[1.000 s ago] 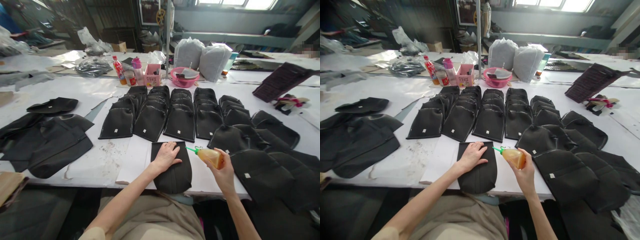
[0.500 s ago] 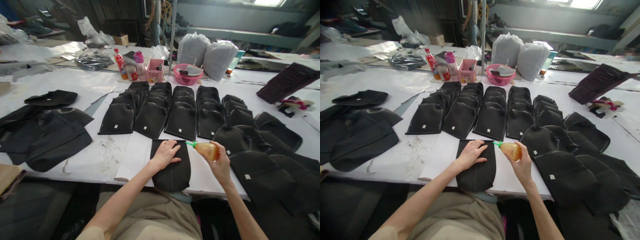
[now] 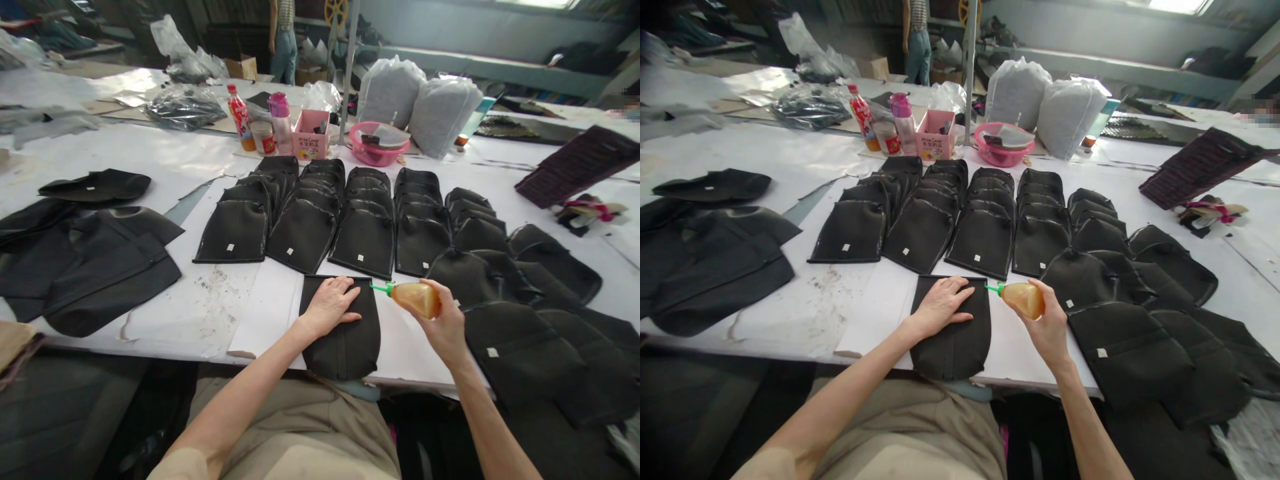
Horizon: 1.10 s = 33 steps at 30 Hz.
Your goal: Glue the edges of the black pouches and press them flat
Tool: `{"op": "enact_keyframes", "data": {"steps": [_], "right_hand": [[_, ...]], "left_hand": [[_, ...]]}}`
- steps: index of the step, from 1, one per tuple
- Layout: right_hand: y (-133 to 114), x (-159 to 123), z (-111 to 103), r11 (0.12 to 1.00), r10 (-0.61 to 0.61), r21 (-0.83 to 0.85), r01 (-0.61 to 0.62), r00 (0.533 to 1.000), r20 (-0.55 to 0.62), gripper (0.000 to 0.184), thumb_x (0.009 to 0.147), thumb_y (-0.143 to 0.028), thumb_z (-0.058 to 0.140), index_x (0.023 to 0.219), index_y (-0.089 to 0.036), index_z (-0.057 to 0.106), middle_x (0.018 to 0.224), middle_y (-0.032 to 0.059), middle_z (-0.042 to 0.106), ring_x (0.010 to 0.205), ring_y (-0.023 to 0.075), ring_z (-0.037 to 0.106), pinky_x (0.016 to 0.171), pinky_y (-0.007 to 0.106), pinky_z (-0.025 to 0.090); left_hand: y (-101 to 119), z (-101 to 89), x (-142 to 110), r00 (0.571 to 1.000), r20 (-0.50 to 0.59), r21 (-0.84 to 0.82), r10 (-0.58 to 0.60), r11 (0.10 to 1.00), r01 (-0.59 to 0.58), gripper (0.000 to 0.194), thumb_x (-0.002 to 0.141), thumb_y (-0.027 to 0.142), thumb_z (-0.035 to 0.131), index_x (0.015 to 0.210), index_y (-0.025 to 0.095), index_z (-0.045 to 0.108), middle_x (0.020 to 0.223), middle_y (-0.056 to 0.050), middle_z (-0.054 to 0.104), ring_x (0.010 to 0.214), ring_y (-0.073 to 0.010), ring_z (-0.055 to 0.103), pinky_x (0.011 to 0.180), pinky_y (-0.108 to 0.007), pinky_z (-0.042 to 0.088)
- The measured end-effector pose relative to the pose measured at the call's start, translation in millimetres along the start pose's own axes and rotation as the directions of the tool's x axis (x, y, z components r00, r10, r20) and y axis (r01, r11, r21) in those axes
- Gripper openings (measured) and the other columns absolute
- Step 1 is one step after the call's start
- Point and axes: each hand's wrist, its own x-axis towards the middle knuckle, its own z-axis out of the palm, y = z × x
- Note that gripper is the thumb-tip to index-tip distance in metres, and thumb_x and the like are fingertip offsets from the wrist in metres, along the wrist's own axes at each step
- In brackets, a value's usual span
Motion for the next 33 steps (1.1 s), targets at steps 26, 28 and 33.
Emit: {"op": "enact_keyframes", "data": {"steps": [26,28,33], "right_hand": [[-3,5,1,1.0,0.027,-0.012,-0.027,1.0,0.011,0.065,0.077,-0.069,0.078,0.121,-0.024,0.065,0.111,0.0061,0.071,0.094,0.0267,0.068,0.084,0.04,0.056],[-4,2,-4,0.999,0.042,-0.007,-0.042,0.999,0.026,0.065,0.076,-0.069,0.079,0.122,-0.024,0.065,0.113,0.006,0.071,0.096,0.0273,0.068,0.086,0.041,0.056],[-4,1,-4,0.999,0.052,0.008,-0.053,0.998,0.025,0.065,0.076,-0.067,0.08,0.123,-0.025,0.064,0.113,0.0063,0.071,0.096,0.0278,0.068,0.086,0.042,0.055]], "left_hand": [[-2,5.5,-2,0.999,-0.047,0.01,0.013,1.0,-0.012,0.06,0.088,0.052,0.074,0.134,0.015,0.061,0.139,-0.014,0.06,0.133,-0.0296,0.054,0.108,-0.041,0.043],[-2,5.9,-2,0.998,-0.054,0.013,0.017,1.0,-0.016,0.06,0.088,0.052,0.074,0.134,0.015,0.061,0.139,-0.015,0.06,0.133,-0.0298,0.054,0.108,-0.041,0.043],[-2,5.6,-1,0.998,-0.055,0.011,0.016,1.0,-0.015,0.06,0.089,0.053,0.073,0.134,0.015,0.062,0.139,-0.015,0.06,0.134,-0.0302,0.054,0.108,-0.041,0.043]]}}
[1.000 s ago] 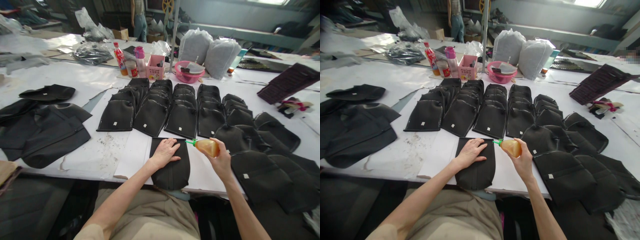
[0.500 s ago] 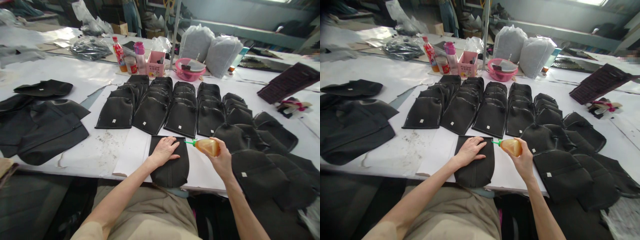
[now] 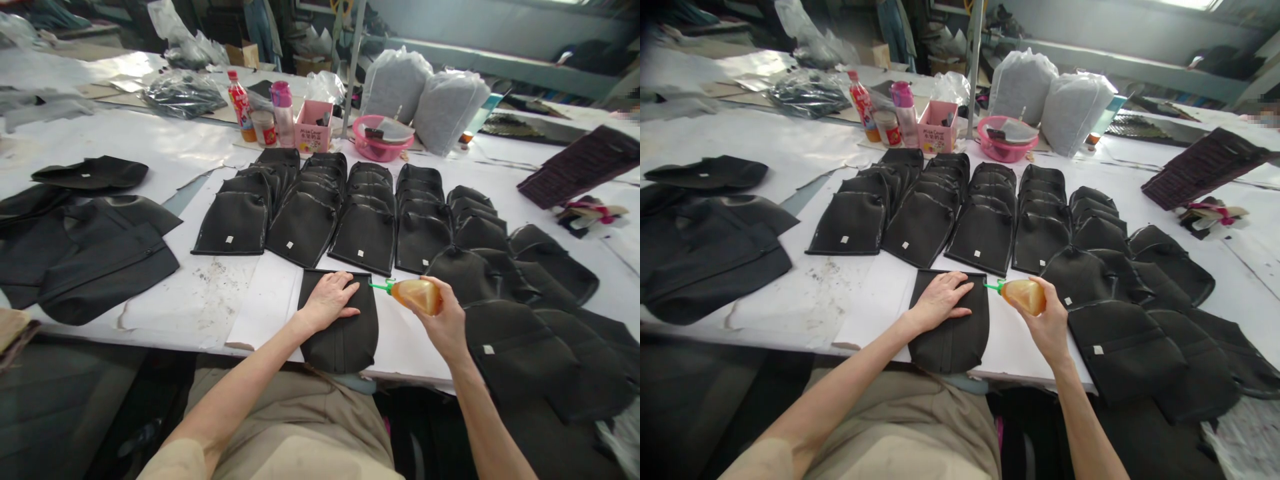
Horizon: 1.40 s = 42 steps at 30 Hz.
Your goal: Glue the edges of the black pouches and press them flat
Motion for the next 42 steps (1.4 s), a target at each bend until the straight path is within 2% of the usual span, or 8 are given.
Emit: {"op": "enact_keyframes", "data": {"steps": [8,22,30,42], "right_hand": [[5,7,9,1.0,0.011,0.022,-0.011,1.0,-0.028,0.064,0.076,-0.066,0.08,0.121,-0.024,0.065,0.109,0.0058,0.07,0.091,0.0265,0.067,0.084,0.041,0.056],[12,-21,-12,0.993,0.101,0.06,-0.104,0.994,0.05,0.064,0.076,-0.063,0.082,0.124,-0.027,0.062,0.119,0.0064,0.067,0.104,0.0309,0.066,0.095,0.05,0.053],[9,-36,-21,0.994,0.104,0.039,-0.105,0.994,0.035,0.063,0.076,-0.061,0.082,0.124,-0.025,0.063,0.116,0.0063,0.067,0.101,0.0293,0.066,0.092,0.047,0.055],[8,-61,-32,0.985,0.149,0.079,-0.152,0.988,0.038,0.064,0.075,-0.057,0.086,0.126,-0.026,0.062,0.119,0.006,0.066,0.104,0.0291,0.066,0.095,0.046,0.054]], "left_hand": [[0,-0.8,-1,1.0,0.015,0.006,-0.005,1.0,0.005,0.06,0.089,0.053,0.073,0.135,0.015,0.061,0.14,-0.015,0.06,0.134,-0.0298,0.053,0.109,-0.041,0.043],[2,-5.1,0,0.999,0.045,0.003,-0.012,1.0,0.012,0.059,0.091,0.051,0.071,0.136,0.014,0.061,0.141,-0.016,0.06,0.134,-0.0301,0.053,0.109,-0.041,0.042],[-1,0.4,-1,1.0,0.008,0.009,0.007,1.0,-0.007,0.059,0.091,0.052,0.071,0.135,0.015,0.061,0.139,-0.015,0.06,0.134,-0.0293,0.053,0.109,-0.04,0.041],[0,-1.4,-1,1.0,0.029,0.016,0.003,1.0,-0.003,0.058,0.092,0.05,0.07,0.136,0.014,0.061,0.141,-0.017,0.059,0.134,-0.031,0.053,0.109,-0.042,0.042]]}}
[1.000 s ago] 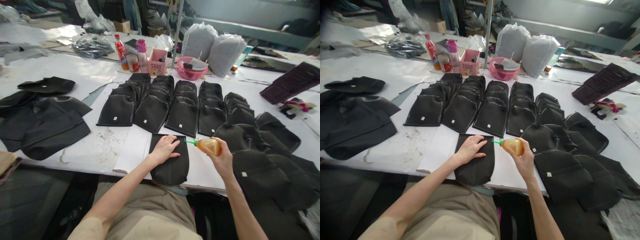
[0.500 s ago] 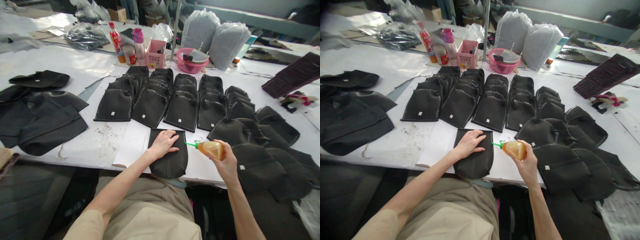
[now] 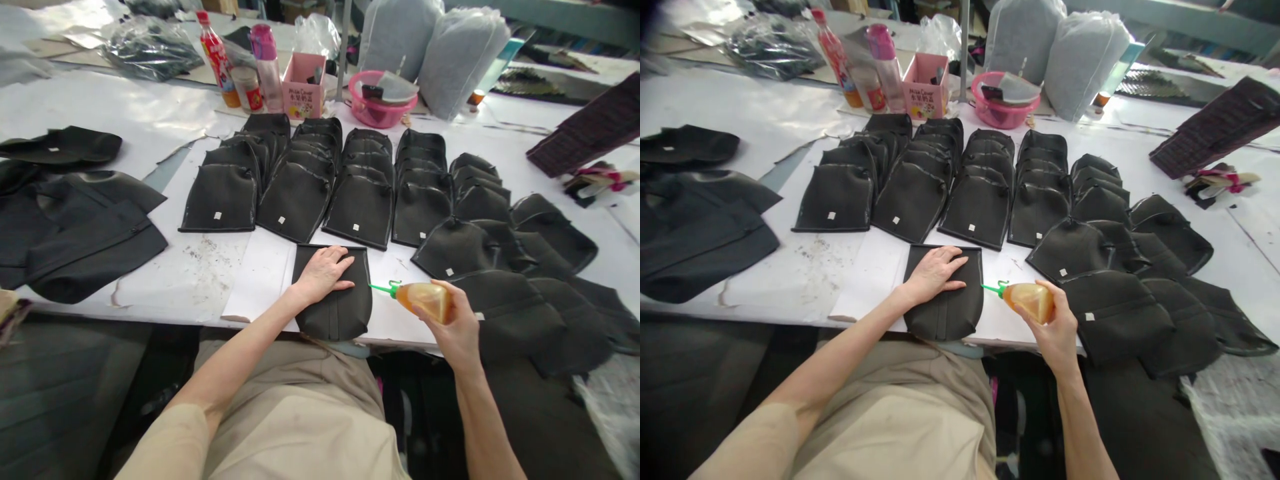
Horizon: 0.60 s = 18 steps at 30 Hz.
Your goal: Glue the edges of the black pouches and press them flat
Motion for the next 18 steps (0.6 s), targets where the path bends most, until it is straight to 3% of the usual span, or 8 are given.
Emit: {"op": "enact_keyframes", "data": {"steps": [11,18], "right_hand": [[-3,-26,-9,0.999,0.027,0.047,-0.027,1.0,0.005,0.06,0.075,-0.052,0.087,0.124,-0.026,0.064,0.119,0.0071,0.066,0.106,0.0305,0.066,0.093,0.046,0.056],[2,-37,-10,0.998,0.042,0.041,-0.042,0.999,0.01,0.06,0.077,-0.05,0.086,0.127,-0.026,0.063,0.124,0.0088,0.065,0.11,0.033,0.066,0.099,0.051,0.054]], "left_hand": [[0,-2.0,1,1.0,-0.006,-0.029,0.005,1.0,-0.006,0.057,0.09,0.045,0.074,0.135,0.012,0.062,0.14,-0.019,0.06,0.135,-0.032,0.053,0.111,-0.044,0.044],[37,-21.9,-9,0.999,-0.045,-0.018,0.018,1.0,-0.018,0.039,0.087,0.018,0.076,0.124,0.012,0.066,0.136,-0.02,0.061,0.136,-0.0354,0.052,0.109,-0.049,0.046]]}}
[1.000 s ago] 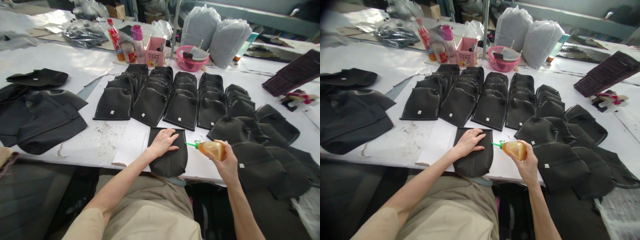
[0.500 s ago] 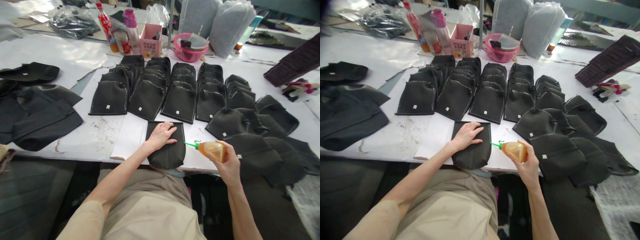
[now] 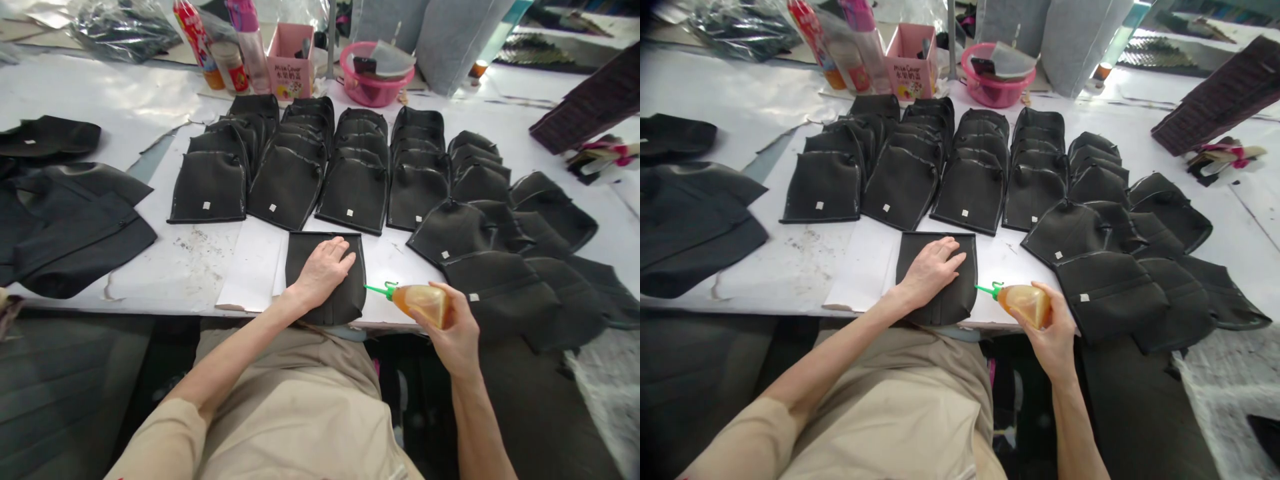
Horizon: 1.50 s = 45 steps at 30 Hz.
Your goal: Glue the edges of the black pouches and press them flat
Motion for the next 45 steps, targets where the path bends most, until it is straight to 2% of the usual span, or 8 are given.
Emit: {"op": "enact_keyframes", "data": {"steps": [3,6,10,16,33,35,40,45], "right_hand": [[-1,-1,0,1.0,0.006,0.02,-0.006,1.0,-0.001,0.06,0.076,-0.049,0.087,0.127,-0.027,0.063,0.124,0.0087,0.065,0.11,0.0327,0.066,0.099,0.05,0.055],[-1,-4,-1,1.0,0.009,0.026,-0.009,1.0,-0.001,0.06,0.076,-0.049,0.087,0.126,-0.026,0.063,0.125,0.0085,0.065,0.111,0.0322,0.066,0.098,0.049,0.055],[-1,-12,-5,1.0,0.02,-0.007,-0.02,1.0,0.005,0.059,0.077,-0.05,0.086,0.127,-0.027,0.064,0.125,0.0084,0.065,0.112,0.0325,0.065,0.099,0.05,0.054],[0,-24,-6,0.998,0.055,0.005,-0.056,0.998,0.012,0.061,0.077,-0.052,0.086,0.127,-0.027,0.063,0.126,0.0086,0.065,0.113,0.0329,0.066,0.101,0.051,0.054],[9,-41,-12,0.981,0.151,0.113,-0.158,0.986,0.066,0.06,0.072,-0.045,0.09,0.124,-0.027,0.066,0.118,0.006,0.067,0.103,0.0285,0.068,0.091,0.043,0.059],[14,-40,-8,0.975,0.155,0.157,-0.159,0.987,0.036,0.058,0.071,-0.043,0.091,0.122,-0.027,0.067,0.117,0.0055,0.067,0.102,0.0274,0.067,0.087,0.04,0.06],[26,-42,4,0.93,0.23,0.296,-0.218,0.973,-0.008,0.058,0.07,-0.041,0.091,0.122,-0.026,0.068,0.11,0.0051,0.065,0.091,0.0236,0.065,0.06,0.028,0.058],[40,-47,10,0.915,0.234,0.34,-0.218,0.972,-0.009,0.059,0.071,-0.04,0.09,0.124,-0.026,0.066,0.112,0.0054,0.065,0.091,0.0231,0.064,0.061,0.027,0.058]], "left_hand": [[16,-5.9,-15,0.989,0.073,-0.182,0.125,0.977,-0.11,0.037,0.09,0.031,0.076,0.123,0.018,0.066,0.127,-0.013,0.064,0.123,-0.0278,0.061,0.102,-0.041,0.052],[24,-4.2,-29,0.976,0.115,-0.284,0.184,0.948,-0.145,0.034,0.087,0.037,0.079,0.113,0.019,0.068,0.124,-0.011,0.065,0.123,-0.0272,0.06,0.104,-0.041,0.052],[25,3.3,-37,0.981,0.116,-0.278,0.154,0.953,-0.116,0.028,0.085,0.03,0.08,0.107,0.019,0.068,0.127,-0.013,0.064,0.131,-0.0292,0.055,0.11,-0.046,0.049],[21,9.6,-35,0.985,0.094,-0.281,0.146,0.953,-0.114,0.027,0.086,0.031,0.079,0.107,0.019,0.068,0.13,-0.013,0.062,0.131,-0.0287,0.055,0.11,-0.046,0.049],[22,7.3,-34,0.985,0.078,-0.272,0.153,0.954,-0.127,0.024,0.088,0.023,0.077,0.107,0.018,0.065,0.127,-0.011,0.063,0.129,-0.027,0.057,0.111,-0.043,0.049],[22,6.9,-34,0.986,0.076,-0.296,0.148,0.947,-0.12,0.022,0.088,0.022,0.076,0.108,0.018,0.065,0.126,-0.011,0.064,0.129,-0.0264,0.057,0.111,-0.043,0.05],[19,6.6,-33,0.989,0.077,-0.366,0.127,0.926,-0.09,0.021,0.089,0.02,0.074,0.108,0.019,0.065,0.125,-0.009,0.066,0.127,-0.0258,0.059,0.108,-0.042,0.052],[17,8.1,-33,0.99,0.087,-0.4,0.113,0.914,-0.069,0.02,0.091,0.019,0.073,0.109,0.021,0.066,0.126,-0.008,0.066,0.129,-0.026,0.058,0.109,-0.042,0.051]]}}
